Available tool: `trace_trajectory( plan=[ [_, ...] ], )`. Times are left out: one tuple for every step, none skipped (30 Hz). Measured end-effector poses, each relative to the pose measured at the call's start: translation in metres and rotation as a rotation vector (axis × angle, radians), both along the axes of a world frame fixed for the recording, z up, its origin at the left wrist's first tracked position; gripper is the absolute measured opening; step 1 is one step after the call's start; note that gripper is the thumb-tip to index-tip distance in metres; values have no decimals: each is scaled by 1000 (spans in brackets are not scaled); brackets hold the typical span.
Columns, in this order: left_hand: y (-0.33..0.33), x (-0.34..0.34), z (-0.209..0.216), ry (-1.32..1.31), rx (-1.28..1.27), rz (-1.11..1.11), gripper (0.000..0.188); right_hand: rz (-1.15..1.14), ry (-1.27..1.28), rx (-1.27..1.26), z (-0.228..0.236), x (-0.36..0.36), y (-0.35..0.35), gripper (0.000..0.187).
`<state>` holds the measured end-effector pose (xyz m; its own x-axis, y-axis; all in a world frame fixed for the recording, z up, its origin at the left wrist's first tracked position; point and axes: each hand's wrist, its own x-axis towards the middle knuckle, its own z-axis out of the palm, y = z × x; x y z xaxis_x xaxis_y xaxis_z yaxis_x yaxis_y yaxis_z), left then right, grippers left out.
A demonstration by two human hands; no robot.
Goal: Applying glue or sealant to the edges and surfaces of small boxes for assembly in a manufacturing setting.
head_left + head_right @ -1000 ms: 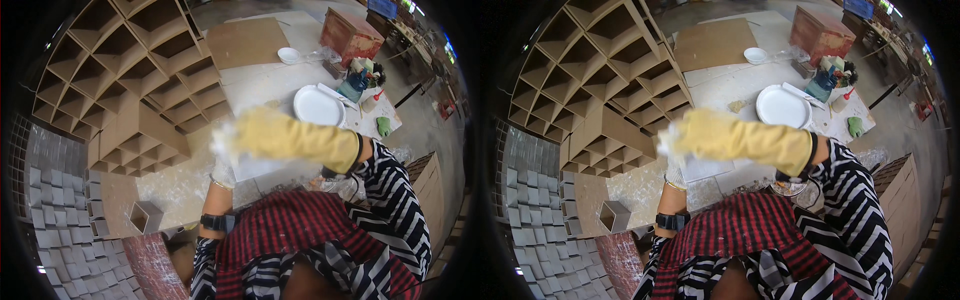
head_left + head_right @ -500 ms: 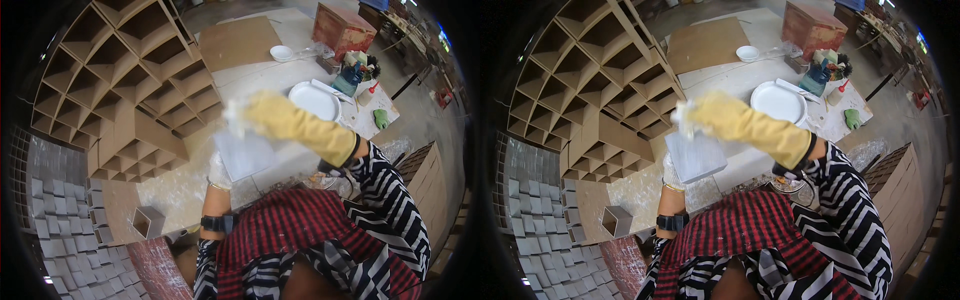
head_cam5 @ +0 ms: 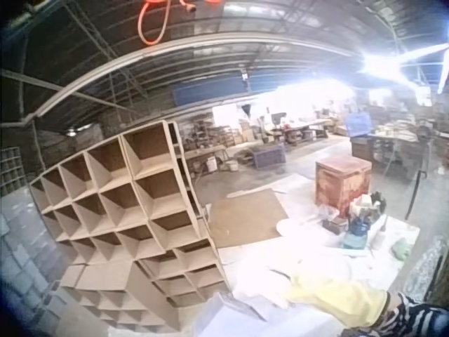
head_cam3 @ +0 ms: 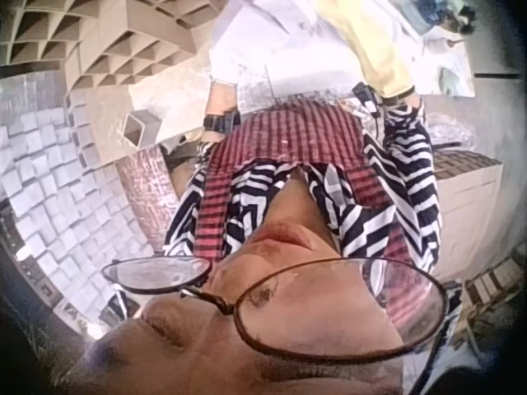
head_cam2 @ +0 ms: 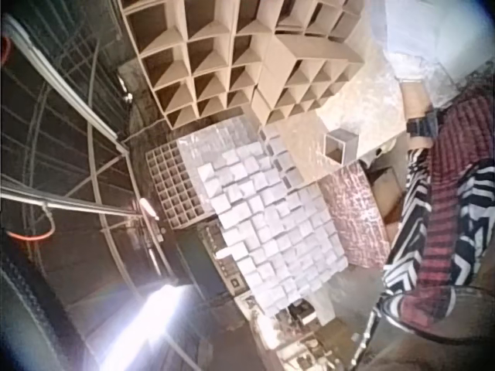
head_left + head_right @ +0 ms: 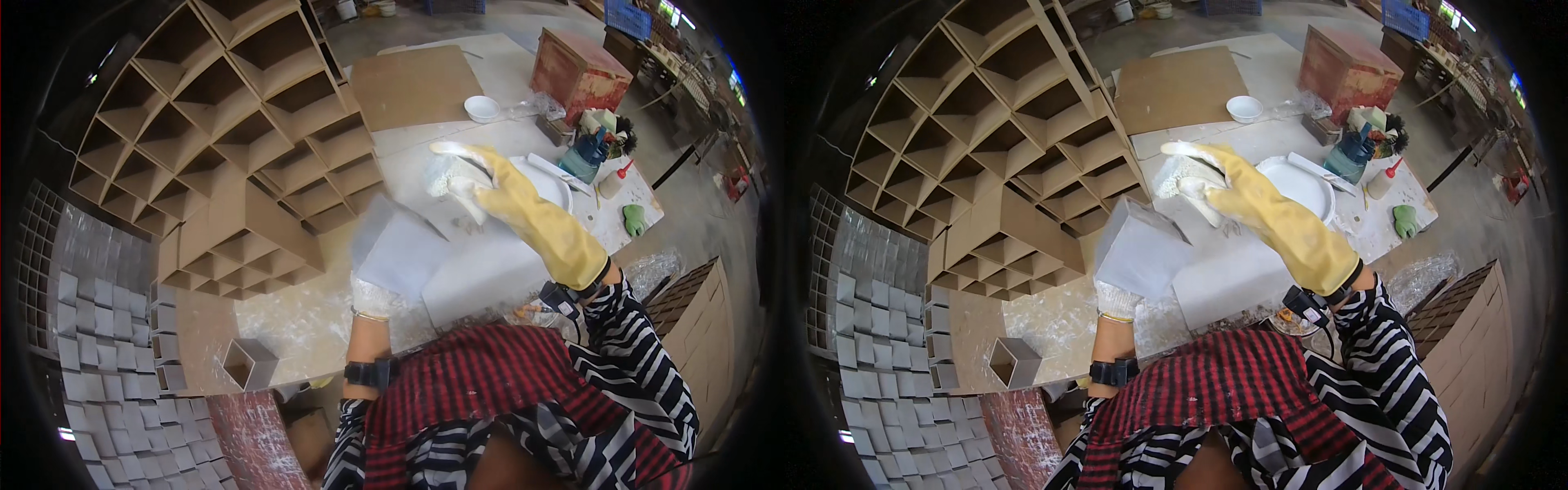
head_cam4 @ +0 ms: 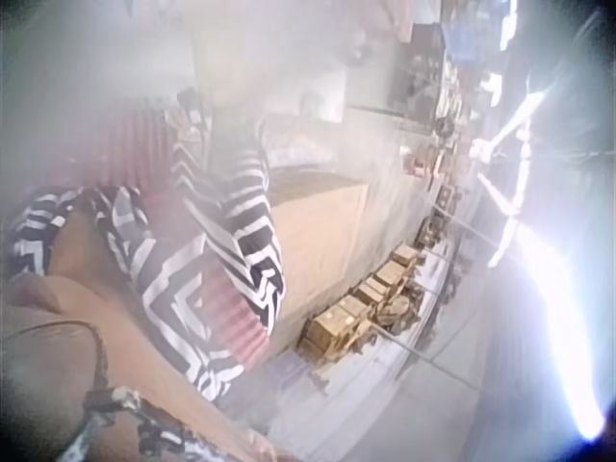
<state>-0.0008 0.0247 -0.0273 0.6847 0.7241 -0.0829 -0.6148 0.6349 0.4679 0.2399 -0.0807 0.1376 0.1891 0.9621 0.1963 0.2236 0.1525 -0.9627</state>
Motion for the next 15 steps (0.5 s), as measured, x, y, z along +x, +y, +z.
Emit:
trace_trajectory(
  plan=[
    [-2,1,4,114,170,51,39,0,-2,1,0,0,-1,52],
    [-4,3,8,228,340,102,40,5,10,-23,1,0,-2,52],
    [-3,3,7,231,333,108,40,17,22,-47,-1,-1,-2,52],
    [1,7,6,170,208,97,41,21,18,-48,-5,0,-3,52],
    [2,7,8,120,112,99,42,56,84,-75,-8,0,-4,56],
    [1,4,13,91,64,112,42,90,151,-103,-9,0,-4,61],
    [4,5,16,84,30,123,43,95,150,-104,-8,-1,-3,61],
    [7,8,17,71,-4,134,43,112,139,-90,-7,-3,-2,63],
    [6,7,18,62,-24,147,44,128,128,-76,-6,-4,-1,65],
    [5,4,20,60,-43,155,44,131,128,-78,-3,-5,-2,65],
    [6,5,21,55,-56,170,45,144,123,-89,0,-6,-3,66],
    [6,4,21,54,-76,184,46,156,118,-100,3,-7,-3,67],
    [6,3,21,55,-92,193,46,160,117,-103,3,-7,-3,67],
    [8,5,20,53,-109,201,47,168,82,-93,3,-8,-3,68],
    [8,0,19,50,-111,205,47,176,45,-81,5,-10,-3,68]
  ],
)
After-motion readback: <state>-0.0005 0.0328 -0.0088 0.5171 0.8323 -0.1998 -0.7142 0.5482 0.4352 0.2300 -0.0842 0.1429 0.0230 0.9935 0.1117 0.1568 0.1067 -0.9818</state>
